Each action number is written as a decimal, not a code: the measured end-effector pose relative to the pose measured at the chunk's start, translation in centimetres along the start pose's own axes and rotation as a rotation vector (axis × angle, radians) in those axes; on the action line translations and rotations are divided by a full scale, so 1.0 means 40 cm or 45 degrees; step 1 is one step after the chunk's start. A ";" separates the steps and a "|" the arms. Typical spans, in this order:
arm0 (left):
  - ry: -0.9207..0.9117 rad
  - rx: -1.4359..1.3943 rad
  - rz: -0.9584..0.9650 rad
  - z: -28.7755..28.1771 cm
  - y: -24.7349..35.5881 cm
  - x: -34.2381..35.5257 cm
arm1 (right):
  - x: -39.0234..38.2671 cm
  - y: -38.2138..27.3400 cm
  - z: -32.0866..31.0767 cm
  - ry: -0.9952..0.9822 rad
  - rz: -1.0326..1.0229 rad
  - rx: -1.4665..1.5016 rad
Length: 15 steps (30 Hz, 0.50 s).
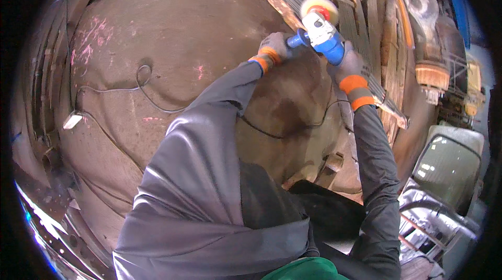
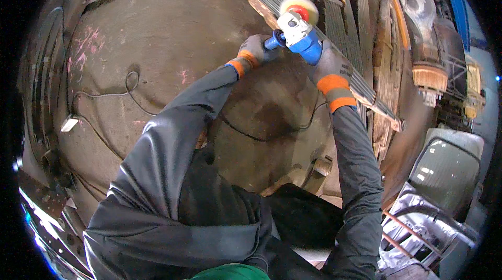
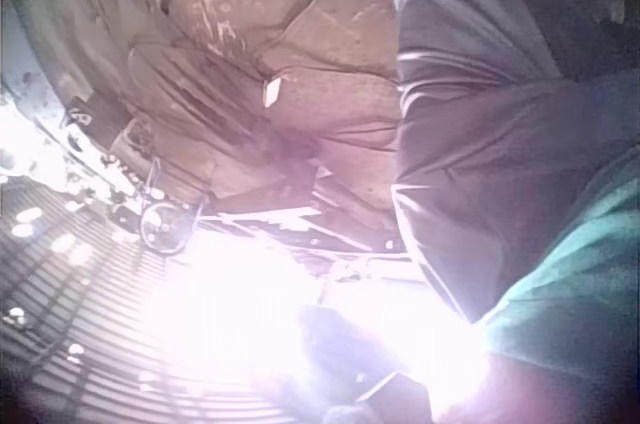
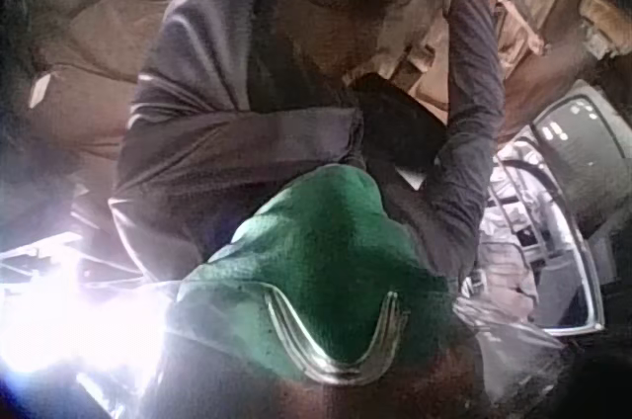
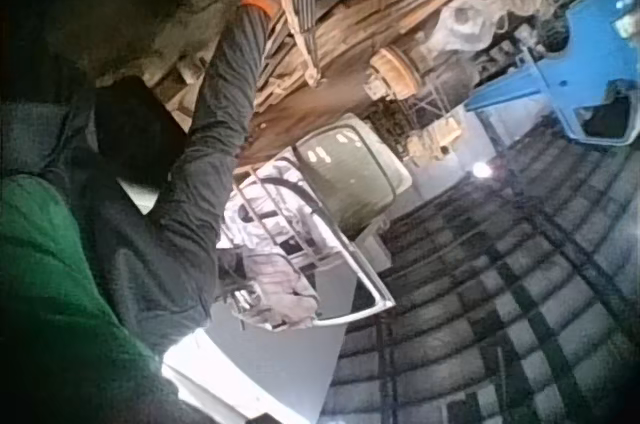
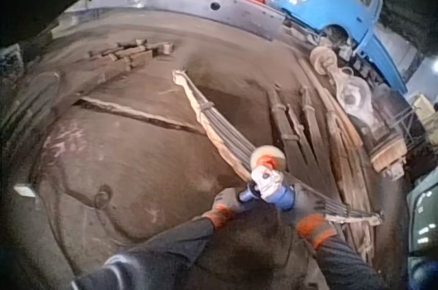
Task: The person uses a handheld angle grinder to smooth and clean the surface of several long metal rods laid on the floor. They move the grinder along the length of the rods, repositioning the rods as needed to access different sections.
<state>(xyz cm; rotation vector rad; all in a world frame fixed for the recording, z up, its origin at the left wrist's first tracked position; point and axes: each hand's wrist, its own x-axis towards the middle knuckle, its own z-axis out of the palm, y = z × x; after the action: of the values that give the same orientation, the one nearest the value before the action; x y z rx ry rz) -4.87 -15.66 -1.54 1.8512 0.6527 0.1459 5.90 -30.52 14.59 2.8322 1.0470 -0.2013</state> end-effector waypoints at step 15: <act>0.131 0.016 -0.053 -0.259 -0.100 0.150 | 0.215 -0.280 -0.062 0.012 -0.055 -0.136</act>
<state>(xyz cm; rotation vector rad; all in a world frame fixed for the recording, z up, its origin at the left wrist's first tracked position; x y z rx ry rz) -5.48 -3.07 -2.47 1.8497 0.7646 0.2115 5.26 -16.21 14.92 2.7203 1.0874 -0.1324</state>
